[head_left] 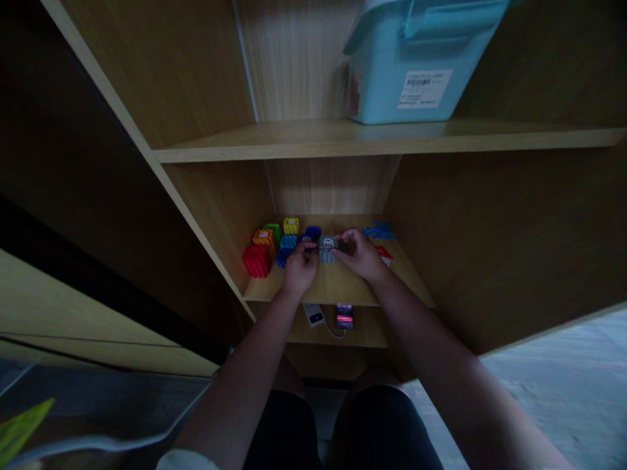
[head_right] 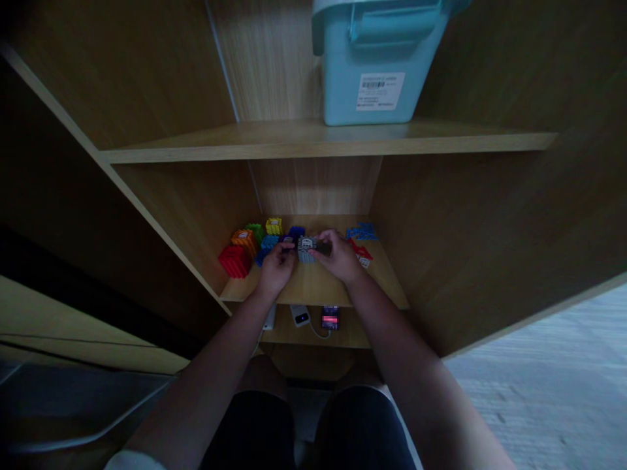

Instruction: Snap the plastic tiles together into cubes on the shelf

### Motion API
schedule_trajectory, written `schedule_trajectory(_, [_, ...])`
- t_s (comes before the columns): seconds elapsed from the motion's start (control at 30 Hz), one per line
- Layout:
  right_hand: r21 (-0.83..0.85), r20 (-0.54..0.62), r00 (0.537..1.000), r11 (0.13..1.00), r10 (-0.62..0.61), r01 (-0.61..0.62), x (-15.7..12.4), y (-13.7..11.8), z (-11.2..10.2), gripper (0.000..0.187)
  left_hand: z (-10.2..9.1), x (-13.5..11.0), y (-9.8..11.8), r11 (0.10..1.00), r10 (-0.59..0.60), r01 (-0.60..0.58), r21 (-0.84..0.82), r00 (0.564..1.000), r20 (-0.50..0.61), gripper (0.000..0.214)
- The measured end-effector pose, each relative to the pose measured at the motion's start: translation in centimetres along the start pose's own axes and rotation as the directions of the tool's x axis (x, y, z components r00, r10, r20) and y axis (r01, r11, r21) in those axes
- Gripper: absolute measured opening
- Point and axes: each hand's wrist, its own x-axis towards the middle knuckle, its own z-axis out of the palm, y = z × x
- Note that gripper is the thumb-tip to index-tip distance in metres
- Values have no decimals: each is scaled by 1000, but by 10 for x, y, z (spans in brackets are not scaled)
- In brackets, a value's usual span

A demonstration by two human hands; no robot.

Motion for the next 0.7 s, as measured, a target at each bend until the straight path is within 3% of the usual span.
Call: schedule_trajectory(0.7, [-75, 47, 999, 997, -2, 6, -2, 1, 2, 41, 2, 0, -5, 1000, 28, -28, 7, 999, 28, 11])
